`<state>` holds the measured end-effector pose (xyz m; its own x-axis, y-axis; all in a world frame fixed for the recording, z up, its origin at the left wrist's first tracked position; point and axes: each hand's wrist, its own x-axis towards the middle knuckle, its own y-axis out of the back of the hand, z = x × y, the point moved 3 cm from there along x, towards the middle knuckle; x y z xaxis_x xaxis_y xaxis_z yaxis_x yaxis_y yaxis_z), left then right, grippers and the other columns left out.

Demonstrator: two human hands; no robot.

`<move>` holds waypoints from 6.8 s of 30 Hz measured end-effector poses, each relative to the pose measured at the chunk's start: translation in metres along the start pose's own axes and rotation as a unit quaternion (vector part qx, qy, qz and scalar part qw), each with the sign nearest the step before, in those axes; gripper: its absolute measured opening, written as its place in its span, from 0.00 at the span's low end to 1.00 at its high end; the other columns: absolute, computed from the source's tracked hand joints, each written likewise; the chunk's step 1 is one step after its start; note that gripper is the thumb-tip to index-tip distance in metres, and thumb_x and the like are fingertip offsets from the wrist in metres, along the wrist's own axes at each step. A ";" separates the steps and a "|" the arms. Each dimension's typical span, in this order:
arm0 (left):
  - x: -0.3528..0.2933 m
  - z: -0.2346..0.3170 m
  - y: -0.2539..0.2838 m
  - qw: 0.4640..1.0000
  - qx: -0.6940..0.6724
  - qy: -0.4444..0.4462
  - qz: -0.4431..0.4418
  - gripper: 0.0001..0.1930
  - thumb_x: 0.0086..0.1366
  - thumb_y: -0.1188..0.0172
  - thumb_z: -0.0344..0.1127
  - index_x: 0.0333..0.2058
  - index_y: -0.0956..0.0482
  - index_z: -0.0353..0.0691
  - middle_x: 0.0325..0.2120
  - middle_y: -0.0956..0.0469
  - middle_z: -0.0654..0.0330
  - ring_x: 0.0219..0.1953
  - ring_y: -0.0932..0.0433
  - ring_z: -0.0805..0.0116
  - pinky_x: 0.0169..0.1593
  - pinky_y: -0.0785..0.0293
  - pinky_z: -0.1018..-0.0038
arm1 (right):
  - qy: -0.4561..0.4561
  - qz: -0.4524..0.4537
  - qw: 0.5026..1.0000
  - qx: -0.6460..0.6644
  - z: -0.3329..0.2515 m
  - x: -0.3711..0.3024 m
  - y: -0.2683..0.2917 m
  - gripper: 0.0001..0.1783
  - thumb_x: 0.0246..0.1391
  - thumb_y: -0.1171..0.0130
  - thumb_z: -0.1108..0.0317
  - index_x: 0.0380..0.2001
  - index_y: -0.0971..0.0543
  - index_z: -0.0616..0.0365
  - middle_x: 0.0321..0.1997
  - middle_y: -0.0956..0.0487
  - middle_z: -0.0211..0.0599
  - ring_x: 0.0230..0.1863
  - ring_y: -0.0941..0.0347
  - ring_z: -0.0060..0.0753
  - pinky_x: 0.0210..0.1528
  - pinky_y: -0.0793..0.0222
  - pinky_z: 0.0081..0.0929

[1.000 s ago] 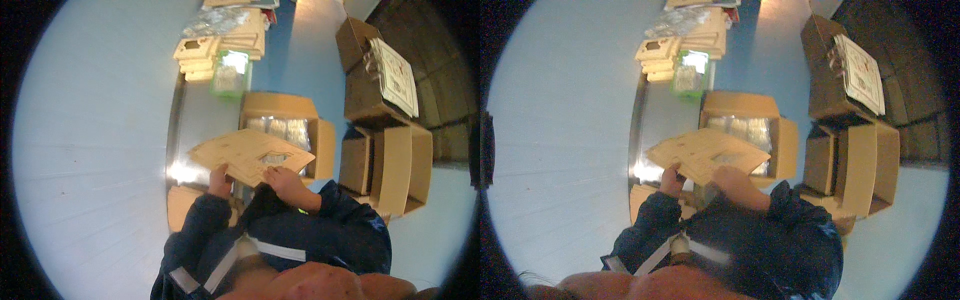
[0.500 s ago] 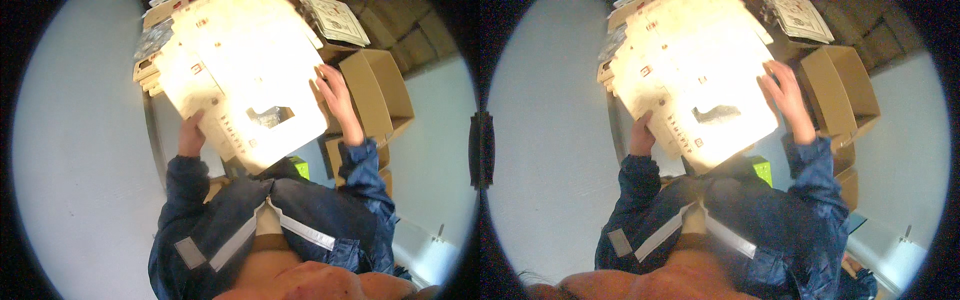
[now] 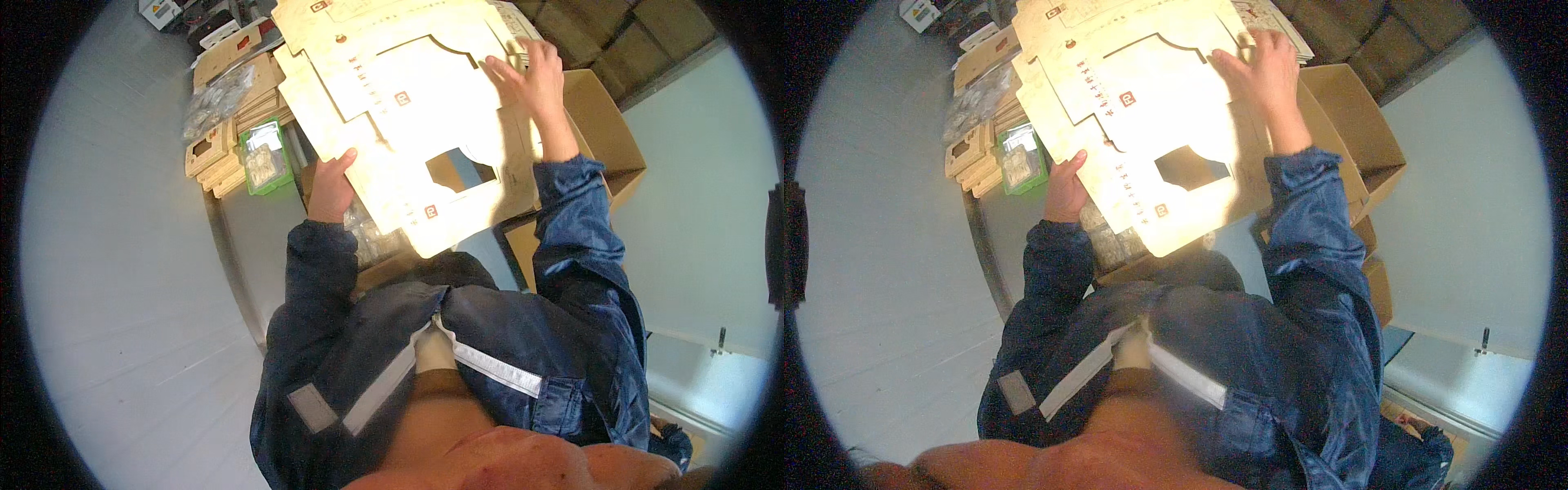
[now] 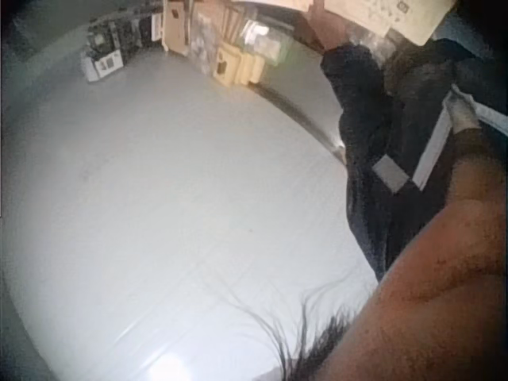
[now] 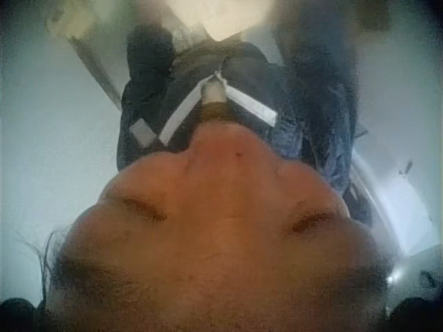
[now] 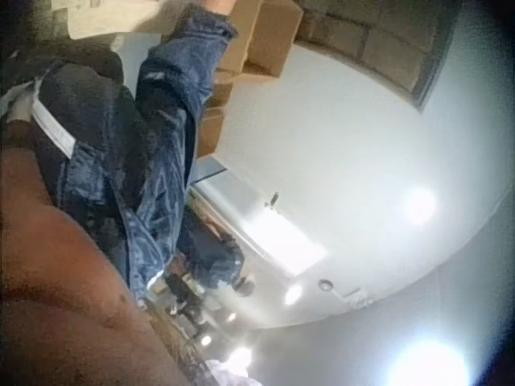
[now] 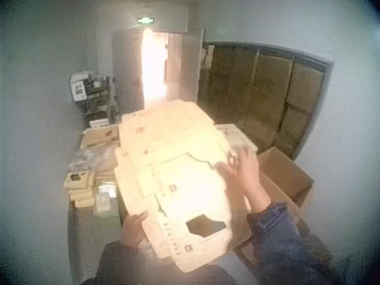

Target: The person assembles flat cardboard boxes by folding the flaps and tucking the tabs into slots. They place packaged items into the assembled boxes and then close the lids. The person also stacks flat cardboard pieces and moves them to a nearby table.

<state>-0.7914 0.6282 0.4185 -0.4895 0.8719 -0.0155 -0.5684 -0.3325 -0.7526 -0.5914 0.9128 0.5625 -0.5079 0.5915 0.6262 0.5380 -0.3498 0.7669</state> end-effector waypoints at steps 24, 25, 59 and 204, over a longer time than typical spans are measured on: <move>0.081 -0.077 -0.002 0.937 0.089 -0.070 0.332 0.22 0.67 0.41 0.29 0.56 0.30 0.24 0.52 0.22 0.46 0.53 0.21 0.57 0.58 0.24 0.62 | -0.218 -0.292 0.601 0.712 0.142 0.159 -0.302 0.26 0.58 0.40 0.78 0.59 0.34 0.66 0.51 0.22 0.45 0.52 0.23 0.33 0.54 0.24 0.28; 0.081 -0.085 -0.002 0.934 0.079 -0.085 0.339 0.22 0.67 0.40 0.29 0.56 0.30 0.24 0.52 0.22 0.46 0.53 0.21 0.56 0.59 0.24 0.62 | -0.201 -0.285 0.608 0.713 0.134 0.169 -0.306 0.27 0.58 0.40 0.78 0.60 0.34 0.67 0.52 0.22 0.46 0.52 0.23 0.34 0.55 0.24 0.28; 0.207 -0.140 0.076 0.828 0.107 -0.022 0.550 0.35 0.66 0.42 0.23 0.69 0.46 0.39 0.65 0.35 0.51 0.67 0.37 0.58 0.68 0.37 0.63 | -0.174 -0.635 0.388 0.645 0.021 0.206 -0.462 0.37 0.55 0.36 0.65 0.65 0.37 0.65 0.63 0.29 0.49 0.61 0.30 0.39 0.61 0.32 0.37; 0.575 -0.177 0.063 0.578 -0.168 -0.058 0.796 0.19 0.71 0.45 0.38 0.57 0.29 0.38 0.45 0.20 0.58 0.42 0.19 0.67 0.44 0.25 0.71 | 0.099 -0.843 0.299 0.437 -0.353 0.563 -0.871 0.30 0.51 0.28 0.65 0.56 0.25 0.62 0.50 0.18 0.40 0.49 0.21 0.35 0.51 0.27 0.32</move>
<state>-0.9920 1.1720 0.2455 -0.2668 -0.4798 -0.8358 0.8154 -0.5747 0.0696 -1.5832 1.2945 0.2966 -0.5358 -0.6925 -0.4831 -0.6684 0.6974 -0.2585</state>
